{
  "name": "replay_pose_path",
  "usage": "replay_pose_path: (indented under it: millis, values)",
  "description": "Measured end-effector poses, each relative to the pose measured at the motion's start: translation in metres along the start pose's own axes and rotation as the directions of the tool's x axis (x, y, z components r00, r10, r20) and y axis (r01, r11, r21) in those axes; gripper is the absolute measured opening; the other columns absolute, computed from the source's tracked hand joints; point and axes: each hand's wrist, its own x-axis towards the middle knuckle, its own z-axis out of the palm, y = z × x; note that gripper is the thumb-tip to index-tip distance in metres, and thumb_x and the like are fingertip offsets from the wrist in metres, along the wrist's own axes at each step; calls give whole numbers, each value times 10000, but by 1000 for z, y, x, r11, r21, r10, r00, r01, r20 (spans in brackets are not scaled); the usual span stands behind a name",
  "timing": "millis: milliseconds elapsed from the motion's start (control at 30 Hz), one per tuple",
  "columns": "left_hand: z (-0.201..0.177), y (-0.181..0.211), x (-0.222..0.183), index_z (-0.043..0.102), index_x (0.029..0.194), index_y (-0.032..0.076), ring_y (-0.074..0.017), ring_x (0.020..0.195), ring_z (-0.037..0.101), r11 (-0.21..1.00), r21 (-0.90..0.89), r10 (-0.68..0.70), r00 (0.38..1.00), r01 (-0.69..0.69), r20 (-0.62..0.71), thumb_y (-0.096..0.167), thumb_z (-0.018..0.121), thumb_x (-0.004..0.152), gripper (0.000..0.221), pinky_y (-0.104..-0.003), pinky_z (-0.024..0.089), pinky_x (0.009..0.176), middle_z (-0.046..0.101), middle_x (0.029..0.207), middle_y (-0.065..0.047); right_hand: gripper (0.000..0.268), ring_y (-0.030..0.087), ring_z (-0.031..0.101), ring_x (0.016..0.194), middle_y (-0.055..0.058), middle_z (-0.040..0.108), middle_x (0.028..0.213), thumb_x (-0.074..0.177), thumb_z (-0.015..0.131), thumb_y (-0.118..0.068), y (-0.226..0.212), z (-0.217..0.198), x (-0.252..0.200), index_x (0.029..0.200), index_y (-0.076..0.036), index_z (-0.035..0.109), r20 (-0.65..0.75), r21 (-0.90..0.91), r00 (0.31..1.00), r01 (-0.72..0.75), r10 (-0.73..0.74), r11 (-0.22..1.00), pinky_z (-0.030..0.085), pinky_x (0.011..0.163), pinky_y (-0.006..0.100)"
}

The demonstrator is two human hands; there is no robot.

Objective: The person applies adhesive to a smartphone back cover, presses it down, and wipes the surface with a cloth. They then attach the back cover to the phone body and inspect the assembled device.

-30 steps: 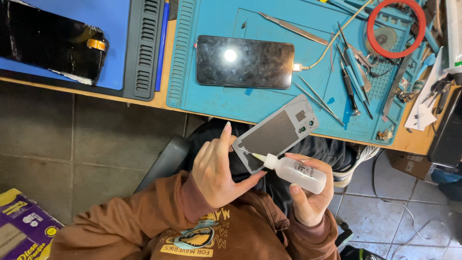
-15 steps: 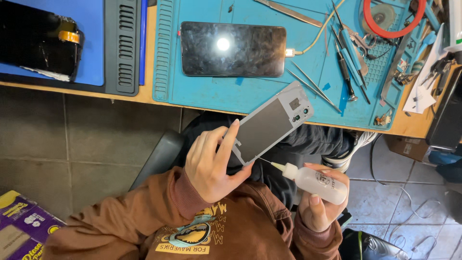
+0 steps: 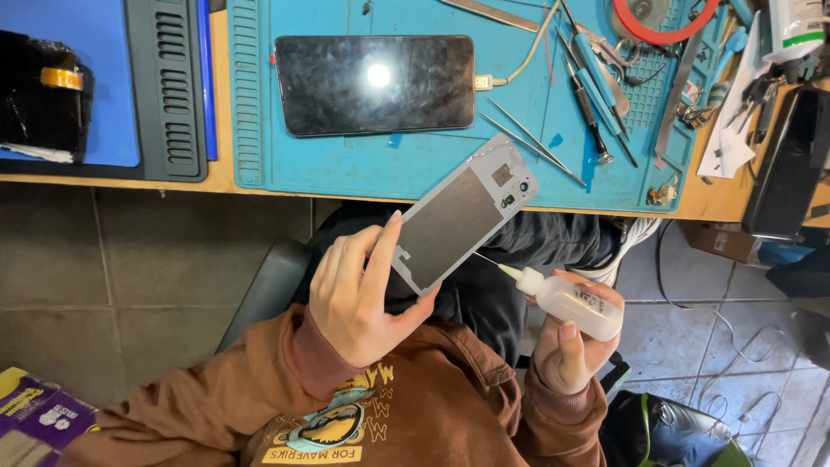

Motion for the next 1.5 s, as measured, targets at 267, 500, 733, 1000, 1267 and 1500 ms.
replay_pose_path:
  millis: [267,500,733,1000,1267,1500]
  values:
    - [-1,1,2,666,1466,-57,-340,952,697,1000,2,-2,1000,2,5,402,846,1029,659,-471,608,842,693,1196,-189,593,432,681,1305,323,645,1288,986,827,-326,5,-7,-2,1418,-47,530,45,33,999,0,-1,999,732,856,489]
    - [-2,2,5,655,1469,-70,-340,988,713,1000,8,-10,1000,10,18,386,877,1006,687,-463,613,868,699,1230,-191,625,397,701,1303,225,627,1312,974,851,-331,6,-16,-3,1434,-33,552,-15,119,1000,2,-1,993,750,795,468]
    - [0,0,5,668,1454,-68,-345,1019,725,1000,9,-10,1000,10,10,452,863,983,728,-476,618,906,722,1246,-191,500,390,675,1226,308,681,1409,1002,792,-222,15,-42,10,1448,-100,601,-51,176,999,-8,17,984,650,906,403]
    - [2,-9,0,671,1481,-22,-349,1112,748,998,38,-59,996,57,64,438,848,991,694,-463,632,947,720,1297,-183,542,447,829,1026,225,685,1378,892,857,-69,4,-33,33,1370,-14,608,154,-84,981,-107,119,991,706,1021,529]
    - [-3,-11,1,672,1479,-28,-346,1083,743,997,49,-62,996,59,68,421,858,980,696,-463,628,923,703,1285,-177,454,429,825,1071,249,697,1367,947,801,-106,-11,-16,47,1352,-3,624,172,-320,984,9,49,948,735,986,484]
    - [-2,-13,-2,670,1490,-13,-344,1083,745,997,53,-58,996,55,62,441,857,978,709,-459,625,927,704,1292,-175,450,416,847,1037,242,725,1347,952,811,-131,-20,-16,47,1342,-1,629,203,-383,977,22,61,924,747,955,452]
